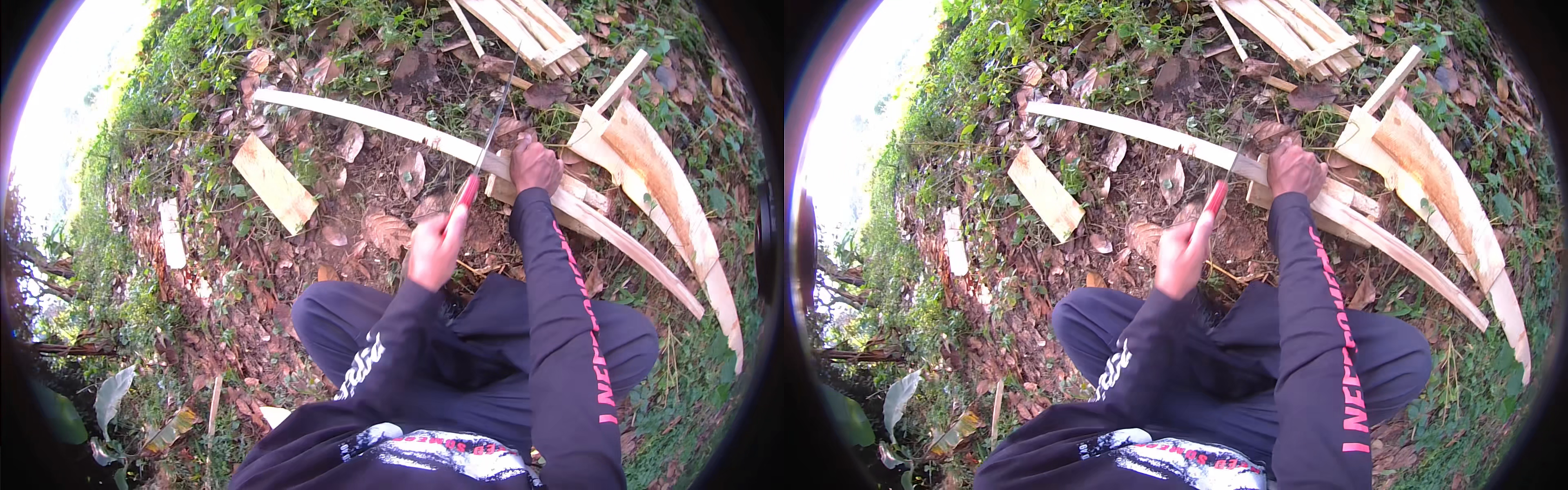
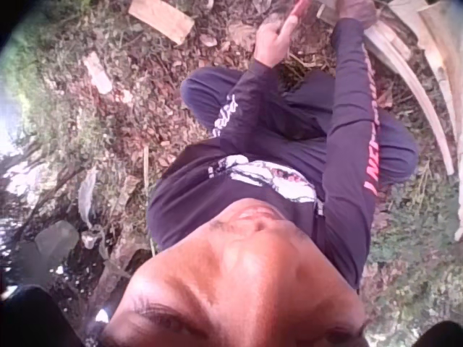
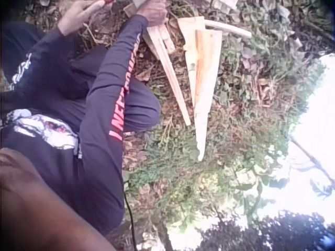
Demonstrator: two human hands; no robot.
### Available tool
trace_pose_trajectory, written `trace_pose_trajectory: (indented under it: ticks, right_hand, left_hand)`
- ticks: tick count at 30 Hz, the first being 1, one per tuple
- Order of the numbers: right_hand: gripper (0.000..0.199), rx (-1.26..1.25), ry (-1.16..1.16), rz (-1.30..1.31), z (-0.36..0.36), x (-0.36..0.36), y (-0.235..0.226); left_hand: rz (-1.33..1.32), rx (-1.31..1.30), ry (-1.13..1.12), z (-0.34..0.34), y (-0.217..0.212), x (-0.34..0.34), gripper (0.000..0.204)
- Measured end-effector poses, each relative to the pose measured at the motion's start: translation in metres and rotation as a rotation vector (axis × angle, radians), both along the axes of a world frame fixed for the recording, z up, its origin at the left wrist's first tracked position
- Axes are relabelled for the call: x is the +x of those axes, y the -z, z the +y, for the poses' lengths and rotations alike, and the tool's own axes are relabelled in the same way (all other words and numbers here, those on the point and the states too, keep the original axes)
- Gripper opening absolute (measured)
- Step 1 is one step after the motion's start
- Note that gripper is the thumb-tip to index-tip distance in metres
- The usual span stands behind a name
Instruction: The person sits on the ground and uses a red hand saw to cut a long, thin piece of wood. They hold the wood steady with their left hand and saw with their right hand, creating sawdust. The person adjusts their grip and the wood's position several times during the process.
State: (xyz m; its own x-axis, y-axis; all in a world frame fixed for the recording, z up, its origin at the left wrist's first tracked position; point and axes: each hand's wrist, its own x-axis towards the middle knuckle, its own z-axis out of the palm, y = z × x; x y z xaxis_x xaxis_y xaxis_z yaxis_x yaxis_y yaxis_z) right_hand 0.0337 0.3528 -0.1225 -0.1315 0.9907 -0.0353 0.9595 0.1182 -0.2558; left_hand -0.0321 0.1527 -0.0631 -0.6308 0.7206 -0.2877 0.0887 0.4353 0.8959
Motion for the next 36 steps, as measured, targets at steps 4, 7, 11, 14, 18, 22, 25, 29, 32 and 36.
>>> trace_pose_trajectory:
  ticks: [4, 7, 11, 14, 18, 22, 25, 29, 32, 36]
  right_hand:
    - [0.047, 0.003, 0.011, 0.048, 0.004, 0.002, 0.009]
    - [0.047, -0.010, -0.003, 0.076, 0.001, 0.004, 0.007]
    - [0.044, 0.039, -0.012, 0.080, 0.000, 0.003, 0.010]
    - [0.044, 0.014, 0.004, 0.101, 0.001, 0.002, 0.009]
    - [0.045, 0.036, 0.017, 0.128, 0.003, 0.002, 0.017]
    - [0.047, 0.037, 0.011, 0.103, 0.005, 0.003, 0.012]
    - [0.046, -0.022, -0.022, 0.092, 0.002, 0.002, 0.013]
    - [0.052, -0.014, -0.001, 0.166, 0.002, 0.004, 0.012]
    - [0.045, -0.027, -0.005, 0.081, 0.004, 0.006, 0.014]
    - [0.047, -0.083, -0.024, 0.060, 0.001, 0.001, 0.011]
  left_hand:
    - [-0.022, -0.025, 0.006, 0.037, 0.006, -0.008, 0.047]
    - [-0.175, -0.112, -0.075, -0.049, -0.012, 0.011, 0.045]
    - [-0.189, -0.073, -0.088, -0.059, -0.019, 0.014, 0.045]
    - [-0.051, -0.055, 0.034, 0.028, -0.004, -0.006, 0.047]
    - [-0.135, -0.047, -0.008, -0.011, -0.002, 0.001, 0.047]
    - [-0.256, -0.149, -0.092, -0.082, -0.028, 0.011, 0.043]
    - [-0.108, -0.045, 0.007, -0.020, -0.001, 0.000, 0.044]
    - [-0.209, -0.025, 0.021, 0.013, 0.000, -0.015, 0.047]
    - [-0.184, -0.097, -0.063, -0.052, -0.023, 0.007, 0.047]
    - [-0.259, -0.149, -0.078, -0.101, -0.032, 0.022, 0.046]
